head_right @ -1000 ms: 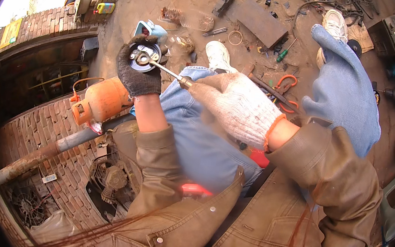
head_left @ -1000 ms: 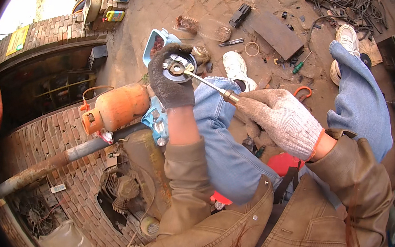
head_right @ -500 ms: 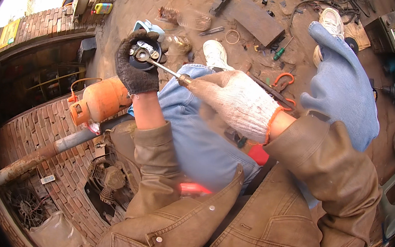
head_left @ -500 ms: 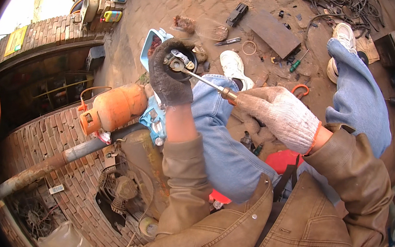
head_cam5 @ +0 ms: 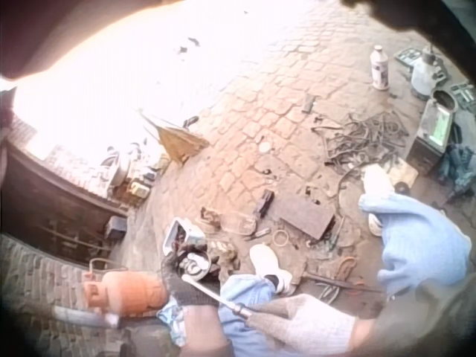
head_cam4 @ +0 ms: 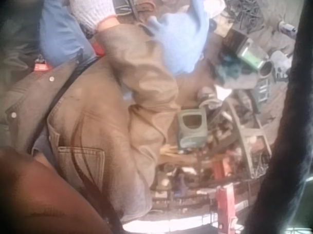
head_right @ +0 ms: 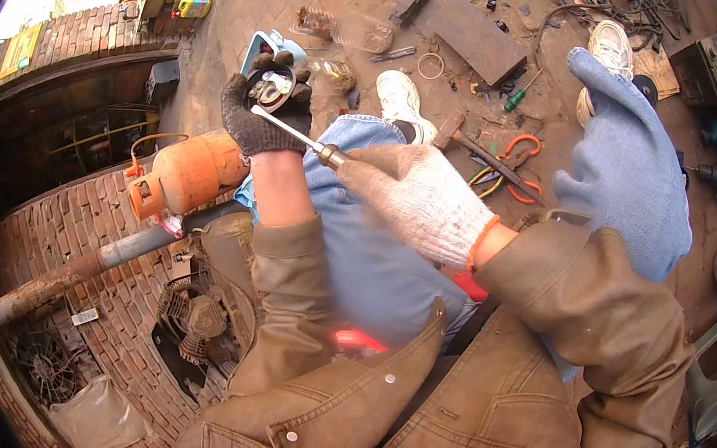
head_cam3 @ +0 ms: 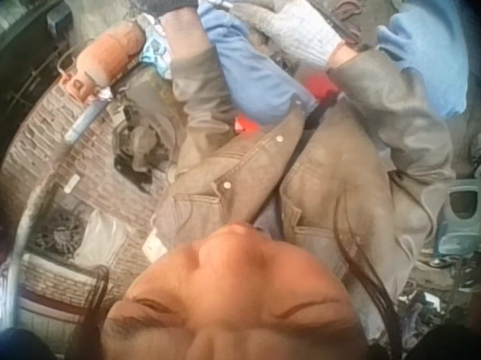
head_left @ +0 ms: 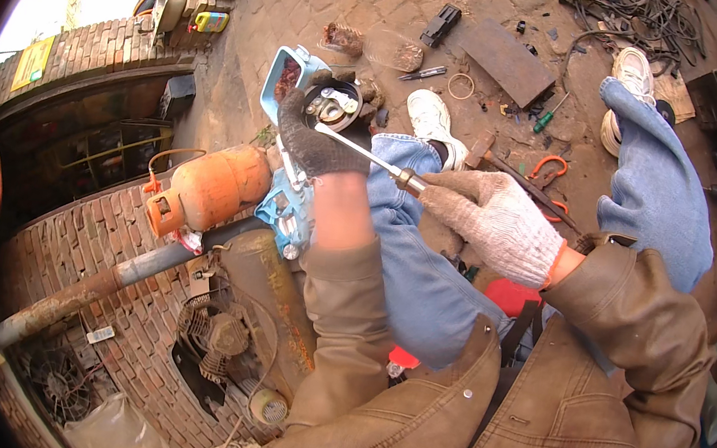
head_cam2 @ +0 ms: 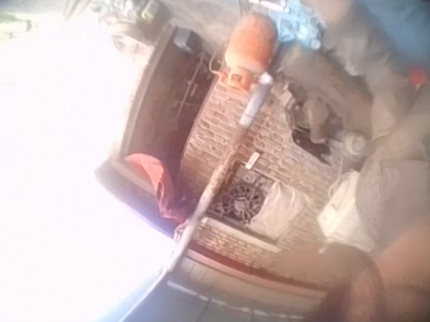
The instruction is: The person sits on the ground and uses a screwdriver and hammer to adjust and secure components inside a small circular mechanical part. They repeatedly tap the part with the hammer and manipulate internal pieces with the screwdriver.
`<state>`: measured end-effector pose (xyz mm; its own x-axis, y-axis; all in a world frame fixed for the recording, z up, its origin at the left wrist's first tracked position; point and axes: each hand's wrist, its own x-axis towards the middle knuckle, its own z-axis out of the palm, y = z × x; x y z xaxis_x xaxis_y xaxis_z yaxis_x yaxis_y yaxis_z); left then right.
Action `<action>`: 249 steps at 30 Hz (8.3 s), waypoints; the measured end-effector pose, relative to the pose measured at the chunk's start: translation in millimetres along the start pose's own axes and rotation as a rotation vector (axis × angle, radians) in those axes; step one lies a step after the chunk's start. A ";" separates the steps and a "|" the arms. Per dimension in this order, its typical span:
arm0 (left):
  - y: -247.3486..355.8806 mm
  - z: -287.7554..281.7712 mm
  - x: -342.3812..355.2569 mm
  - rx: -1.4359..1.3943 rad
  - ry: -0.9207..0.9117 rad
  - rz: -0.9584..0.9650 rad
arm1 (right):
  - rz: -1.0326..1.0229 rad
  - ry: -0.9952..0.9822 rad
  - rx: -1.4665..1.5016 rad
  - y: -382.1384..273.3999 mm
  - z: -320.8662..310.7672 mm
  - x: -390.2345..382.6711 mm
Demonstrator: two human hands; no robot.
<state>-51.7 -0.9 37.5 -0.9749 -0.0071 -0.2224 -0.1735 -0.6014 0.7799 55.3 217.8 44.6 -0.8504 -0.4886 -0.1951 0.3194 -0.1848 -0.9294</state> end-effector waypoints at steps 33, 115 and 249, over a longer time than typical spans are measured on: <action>1.8 6.0 -3.3 0.298 0.137 0.402 | 0.062 0.035 0.013 5.4 -7.6 0.7; -29.4 38.5 -37.2 1.134 -0.486 0.223 | 0.043 0.449 0.199 -27.3 -1.6 24.5; -19.5 -8.8 11.5 0.891 0.183 0.617 | -0.038 0.345 -0.204 25.3 28.7 25.6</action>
<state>-58.3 3.7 14.5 -0.9061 -0.2706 0.3251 0.2268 0.3379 0.9134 53.6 176.1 25.1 -0.9614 -0.1634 -0.2212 0.2253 -0.0070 -0.9743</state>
